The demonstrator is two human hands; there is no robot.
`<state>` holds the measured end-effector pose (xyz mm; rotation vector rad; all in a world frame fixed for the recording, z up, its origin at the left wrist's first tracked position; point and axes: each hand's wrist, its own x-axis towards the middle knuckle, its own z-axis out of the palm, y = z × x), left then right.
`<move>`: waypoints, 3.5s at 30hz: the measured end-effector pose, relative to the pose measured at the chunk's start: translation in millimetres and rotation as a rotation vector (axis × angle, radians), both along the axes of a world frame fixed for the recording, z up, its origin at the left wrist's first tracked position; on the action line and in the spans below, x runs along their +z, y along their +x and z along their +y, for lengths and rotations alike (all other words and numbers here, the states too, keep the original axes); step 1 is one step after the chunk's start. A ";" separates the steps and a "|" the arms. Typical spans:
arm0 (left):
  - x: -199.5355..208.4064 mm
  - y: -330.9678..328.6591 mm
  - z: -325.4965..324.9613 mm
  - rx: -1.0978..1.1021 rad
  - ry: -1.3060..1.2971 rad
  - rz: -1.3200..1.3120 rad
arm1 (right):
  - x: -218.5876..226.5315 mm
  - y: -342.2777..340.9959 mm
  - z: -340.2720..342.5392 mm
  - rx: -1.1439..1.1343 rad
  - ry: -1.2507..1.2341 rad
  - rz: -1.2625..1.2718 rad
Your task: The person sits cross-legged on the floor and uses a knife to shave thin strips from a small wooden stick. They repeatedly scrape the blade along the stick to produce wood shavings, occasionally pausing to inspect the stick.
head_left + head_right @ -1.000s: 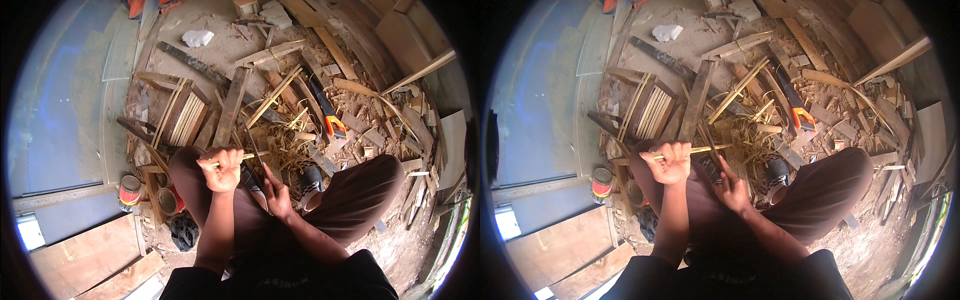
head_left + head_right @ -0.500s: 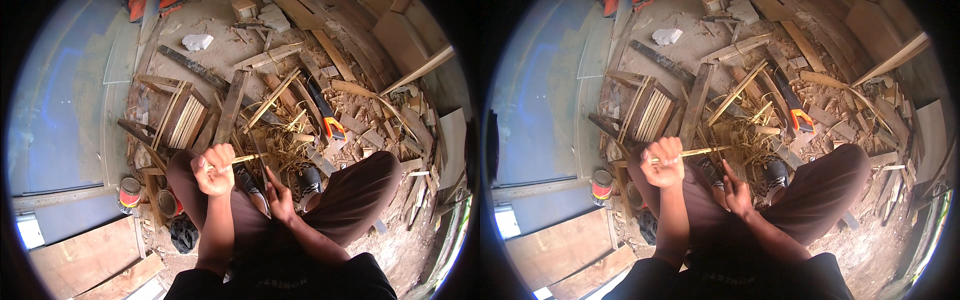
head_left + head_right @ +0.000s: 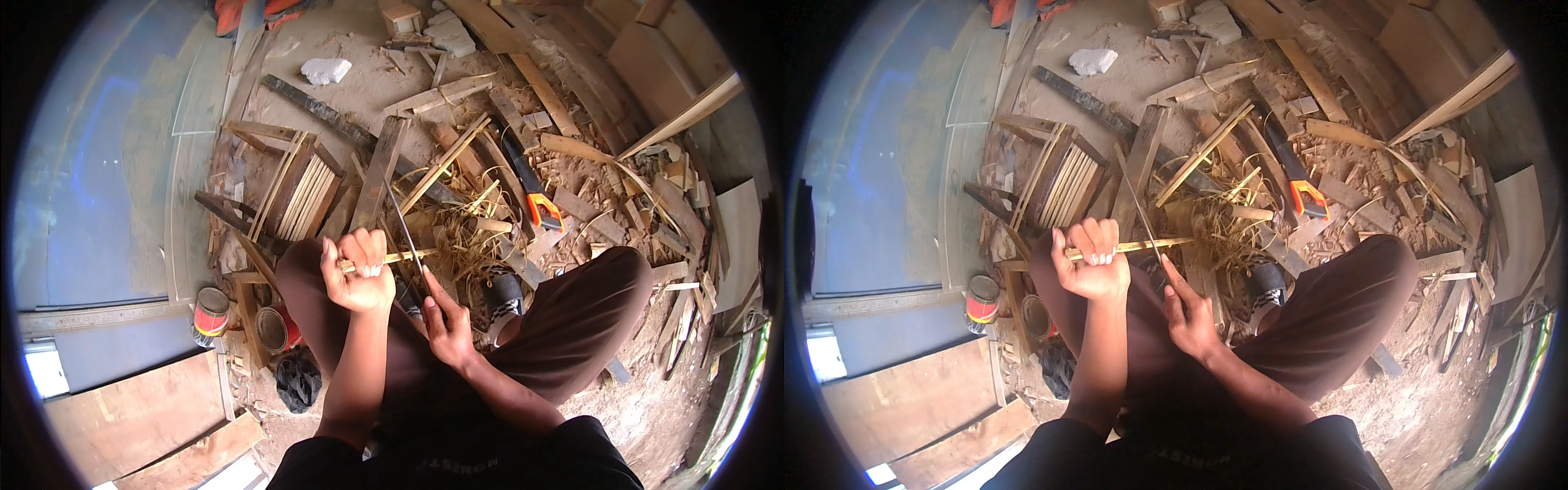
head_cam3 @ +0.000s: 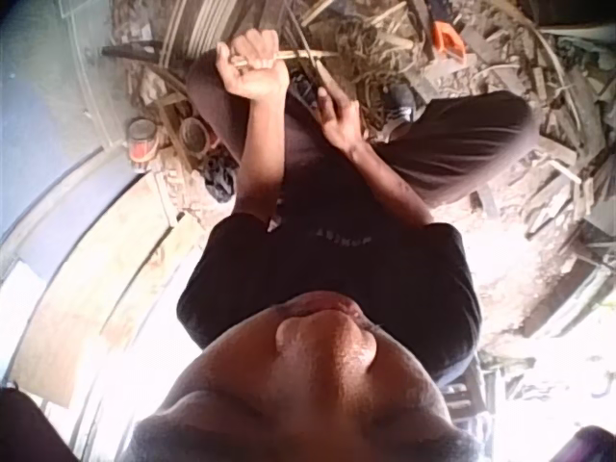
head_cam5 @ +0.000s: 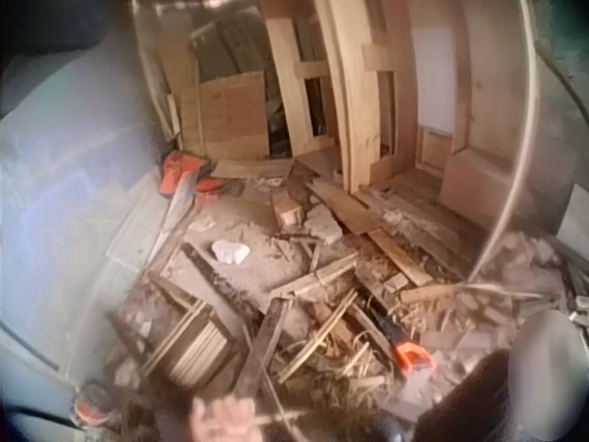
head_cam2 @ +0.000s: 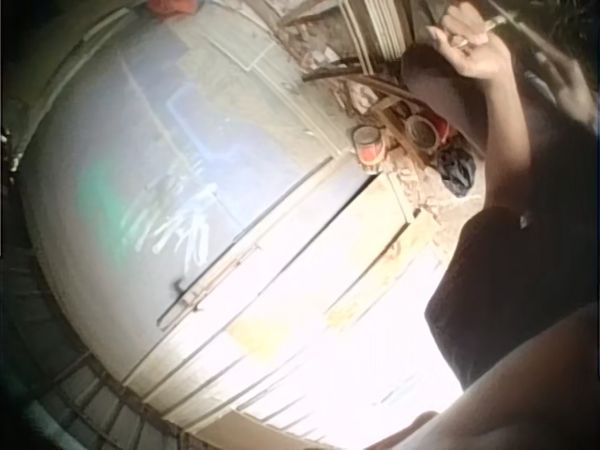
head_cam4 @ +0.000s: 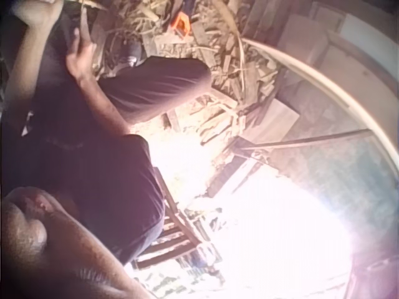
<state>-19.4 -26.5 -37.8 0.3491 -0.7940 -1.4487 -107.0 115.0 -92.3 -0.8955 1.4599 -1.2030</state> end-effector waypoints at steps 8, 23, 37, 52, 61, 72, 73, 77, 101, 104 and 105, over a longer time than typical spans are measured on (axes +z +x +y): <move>-4.1 4.1 -3.0 0.044 -0.001 0.001 | -33.1 -3.0 3.5 0.015 0.113 0.002; -11.5 3.4 -0.6 0.116 0.035 -0.009 | -22.7 1.6 -4.2 -0.099 -0.125 0.005; -10.1 -0.1 -1.4 0.154 0.048 -0.024 | -25.4 0.2 -4.1 -0.074 -0.064 0.109; -4.6 -9.5 -3.3 0.154 0.030 -0.009 | -19.9 15.7 -1.6 -0.004 0.010 0.081; -4.7 -2.8 -4.3 0.159 0.023 -0.075 | 4.5 6.6 -15.0 0.071 0.062 0.075; -5.8 0.1 -3.7 0.158 0.003 -0.037 | -110.6 2.8 -7.0 -0.062 0.029 0.222; -6.0 1.4 -3.6 0.172 0.005 -0.034 | -82.4 7.3 -13.5 -0.043 -0.012 0.179; -5.8 -3.5 -6.4 0.179 0.001 -0.036 | -19.8 13.7 -30.2 0.016 0.052 -0.037; -6.0 15.9 -11.8 0.211 0.056 -0.021 | -112.3 16.3 -20.1 -0.113 -0.004 0.050; -9.0 12.1 -7.9 0.234 0.062 -0.033 | -33.9 21.5 -31.2 0.012 -0.032 0.003; -7.3 10.6 -11.5 0.231 0.053 -0.044 | -28.1 23.2 -32.5 0.027 -0.127 0.030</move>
